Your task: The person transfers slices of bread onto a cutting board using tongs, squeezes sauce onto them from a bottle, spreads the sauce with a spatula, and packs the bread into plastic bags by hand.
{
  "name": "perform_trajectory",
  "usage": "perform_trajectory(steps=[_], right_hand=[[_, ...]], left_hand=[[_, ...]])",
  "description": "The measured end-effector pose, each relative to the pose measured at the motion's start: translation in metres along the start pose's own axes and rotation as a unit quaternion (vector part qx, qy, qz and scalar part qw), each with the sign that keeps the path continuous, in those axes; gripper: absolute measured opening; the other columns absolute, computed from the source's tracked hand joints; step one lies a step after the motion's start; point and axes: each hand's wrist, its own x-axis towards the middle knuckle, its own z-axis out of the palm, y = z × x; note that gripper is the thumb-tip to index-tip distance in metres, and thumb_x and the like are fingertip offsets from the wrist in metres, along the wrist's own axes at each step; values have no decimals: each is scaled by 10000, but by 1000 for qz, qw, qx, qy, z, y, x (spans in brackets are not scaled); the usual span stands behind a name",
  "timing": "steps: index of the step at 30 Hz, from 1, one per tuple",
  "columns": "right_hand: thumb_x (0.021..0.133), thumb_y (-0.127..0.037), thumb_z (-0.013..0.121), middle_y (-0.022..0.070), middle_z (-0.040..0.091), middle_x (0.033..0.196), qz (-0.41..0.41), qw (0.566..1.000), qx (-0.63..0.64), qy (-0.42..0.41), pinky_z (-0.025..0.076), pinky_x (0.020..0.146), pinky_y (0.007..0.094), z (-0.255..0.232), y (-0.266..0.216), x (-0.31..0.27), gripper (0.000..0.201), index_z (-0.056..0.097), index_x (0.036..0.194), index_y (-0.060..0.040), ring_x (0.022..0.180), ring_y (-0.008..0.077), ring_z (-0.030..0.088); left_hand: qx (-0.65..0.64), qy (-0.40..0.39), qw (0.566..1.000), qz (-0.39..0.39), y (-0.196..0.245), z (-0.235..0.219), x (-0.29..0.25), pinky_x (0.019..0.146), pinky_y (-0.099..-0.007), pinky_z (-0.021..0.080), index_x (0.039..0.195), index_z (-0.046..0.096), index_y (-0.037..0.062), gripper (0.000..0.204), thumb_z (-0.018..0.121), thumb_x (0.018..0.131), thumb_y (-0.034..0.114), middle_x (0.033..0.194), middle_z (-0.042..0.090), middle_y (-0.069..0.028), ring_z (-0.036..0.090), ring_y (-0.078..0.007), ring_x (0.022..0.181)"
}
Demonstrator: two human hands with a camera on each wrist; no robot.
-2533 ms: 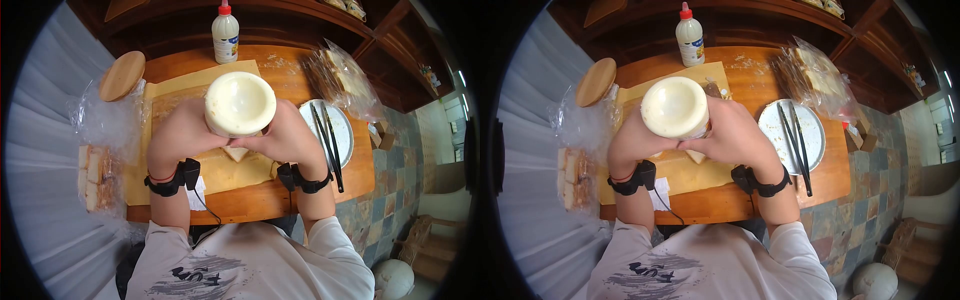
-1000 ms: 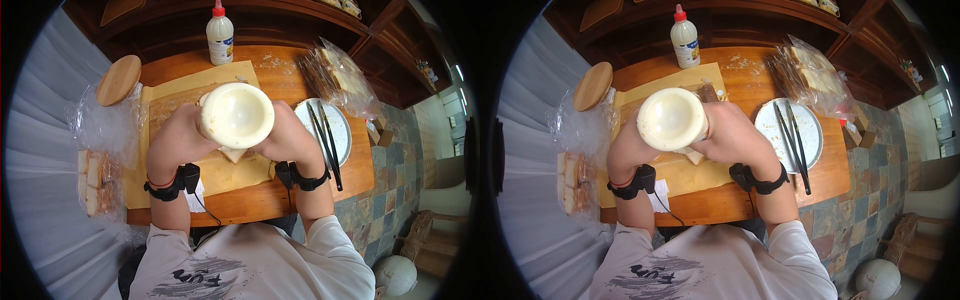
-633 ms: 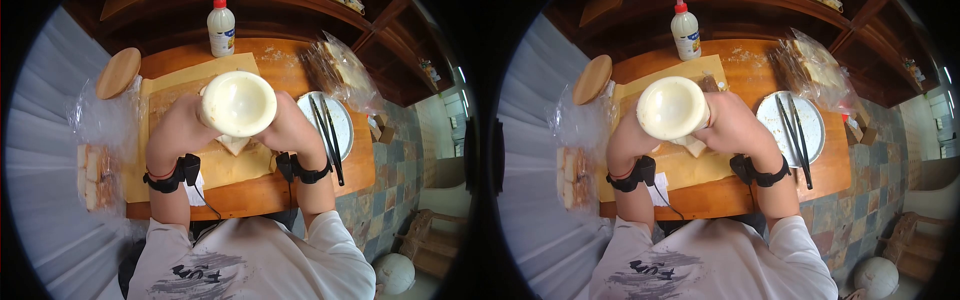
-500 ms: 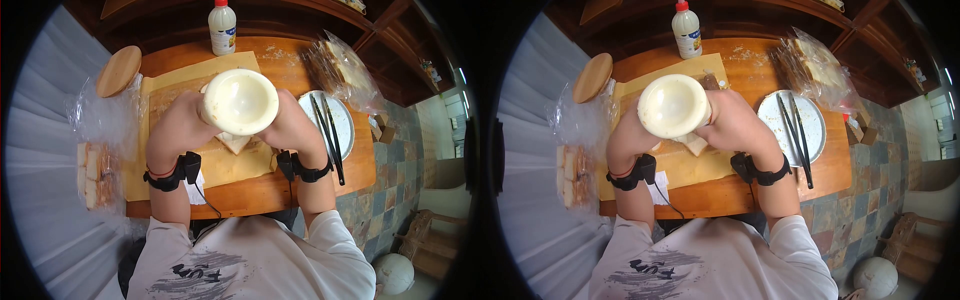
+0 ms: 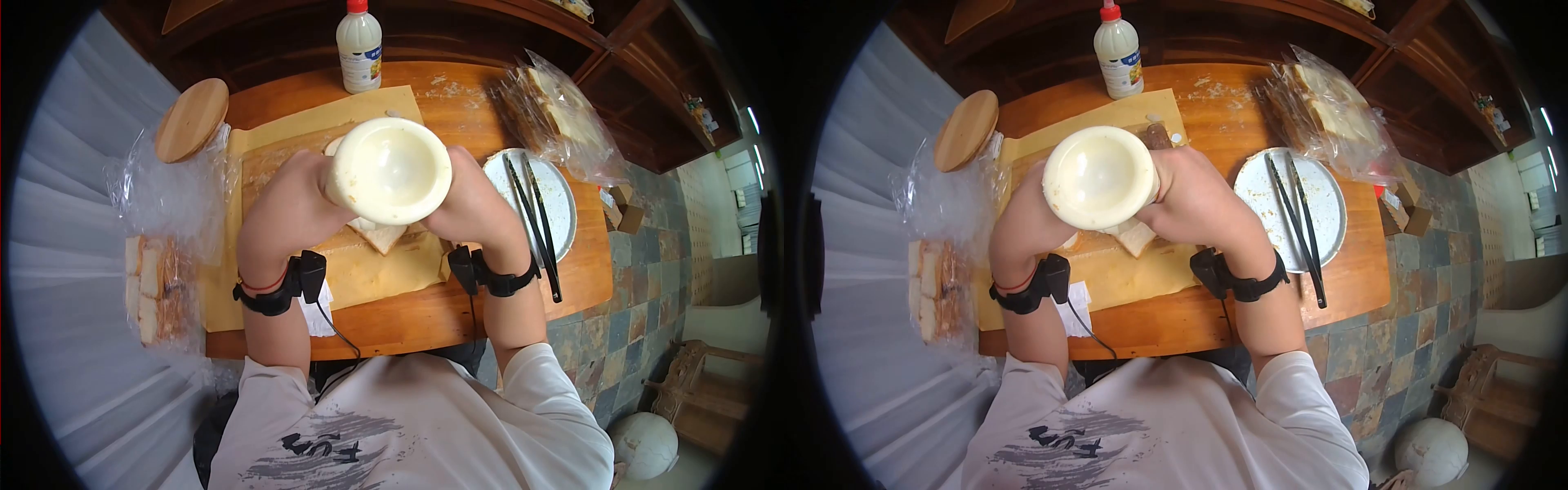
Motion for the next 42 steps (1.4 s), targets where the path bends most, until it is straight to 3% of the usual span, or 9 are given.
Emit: perform_trajectory(steps=[15, 21, 23, 26, 36, 38, 42], right_hand=[[794, -96, 820, 179, 758, 988, 45, 998, -40, -7, 577, 825, 394, 1, 2, 2, 319, 735, 1098, -47, 908, 375, 717], [774, -181, 886, 187, 763, 1014, -21, 999, -25, 0, 578, 835, 390, -1, 9, 1, 427, 725, 1140, -32, 932, 366, 727], [772, -171, 875, 189, 761, 995, 36, 999, -19, -17, 578, 829, 392, -5, 1, 0, 406, 728, 1122, -28, 921, 370, 726], [749, -157, 861, 191, 757, 962, 40, 999, -21, -25, 578, 808, 396, -6, 4, -1, 375, 739, 1084, -39, 893, 381, 721], [726, -146, 822, 200, 730, 866, -14, 996, -83, -32, 575, 743, 424, -9, 5, -3, 245, 757, 948, -66, 826, 426, 686], [736, -105, 852, 139, 740, 1109, 29, 990, -115, -81, 573, 889, 374, -12, 4, -3, 498, 682, 1199, -44, 999, 311, 713], [750, -99, 838, 145, 741, 1097, 17, 990, -113, -83, 572, 884, 378, -10, 7, -4, 475, 682, 1195, -40, 989, 326, 711]], left_hand=[[38, 20, 999, -20, -2, -1, 5, 681, -375, 539, 965, 732, -42, 327, 848, 777, 199, 822, 709, -241, 691, -395, 720], [45, 3, 998, -52, 1, -2, 4, 709, -381, 547, 1007, 725, -53, 413, 892, 741, 216, 851, 730, -234, 722, -362, 744], [38, -3, 998, -53, 0, -1, 3, 724, -383, 550, 1023, 723, -51, 430, 897, 739, 221, 866, 735, -236, 729, -357, 764], [27, -7, 1000, -13, 1, 0, 4, 763, -391, 555, 1044, 721, -38, 431, 897, 749, 222, 907, 741, -234, 733, -368, 817], [8, -26, 1000, 11, -2, 5, 3, 806, -400, 554, 1062, 725, 1, 368, 873, 792, 203, 946, 746, -213, 718, -395, 882], [8, -31, 999, 7, -1, 5, 3, 805, -400, 554, 1057, 727, 5, 358, 871, 794, 200, 944, 746, -210, 720, -389, 882], [-15, -26, 999, 14, -4, 6, 3, 791, -389, 552, 1045, 731, 8, 346, 871, 797, 204, 925, 744, -206, 718, -380, 865]])
